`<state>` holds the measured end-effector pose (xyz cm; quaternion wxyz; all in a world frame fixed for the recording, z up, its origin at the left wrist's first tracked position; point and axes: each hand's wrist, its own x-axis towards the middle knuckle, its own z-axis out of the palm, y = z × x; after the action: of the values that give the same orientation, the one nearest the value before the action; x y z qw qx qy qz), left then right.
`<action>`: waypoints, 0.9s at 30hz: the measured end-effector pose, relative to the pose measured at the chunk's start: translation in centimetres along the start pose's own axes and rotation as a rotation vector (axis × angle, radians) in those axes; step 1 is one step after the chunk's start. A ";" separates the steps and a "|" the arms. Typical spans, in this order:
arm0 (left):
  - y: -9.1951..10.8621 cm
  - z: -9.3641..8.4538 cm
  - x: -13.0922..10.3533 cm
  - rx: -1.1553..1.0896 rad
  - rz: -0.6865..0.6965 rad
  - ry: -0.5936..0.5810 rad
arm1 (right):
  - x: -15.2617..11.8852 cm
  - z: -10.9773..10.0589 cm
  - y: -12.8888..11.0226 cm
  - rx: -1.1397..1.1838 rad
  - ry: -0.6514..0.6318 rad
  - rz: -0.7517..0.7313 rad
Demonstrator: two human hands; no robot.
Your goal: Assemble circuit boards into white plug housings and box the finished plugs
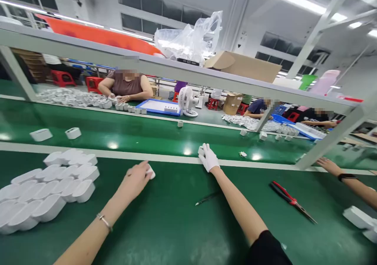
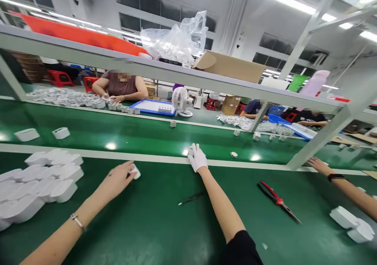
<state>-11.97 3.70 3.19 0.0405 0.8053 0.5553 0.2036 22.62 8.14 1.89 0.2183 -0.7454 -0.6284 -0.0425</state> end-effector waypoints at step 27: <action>8.7 2.9 -5.0 -0.704 0.238 -0.342 | -12.4 -3.9 -2.5 0.717 -0.083 0.311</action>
<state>-4.75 -3.73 1.69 0.3816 0.8231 0.3401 0.2475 18.48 -4.39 1.93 0.4430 -0.7094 -0.4912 0.2434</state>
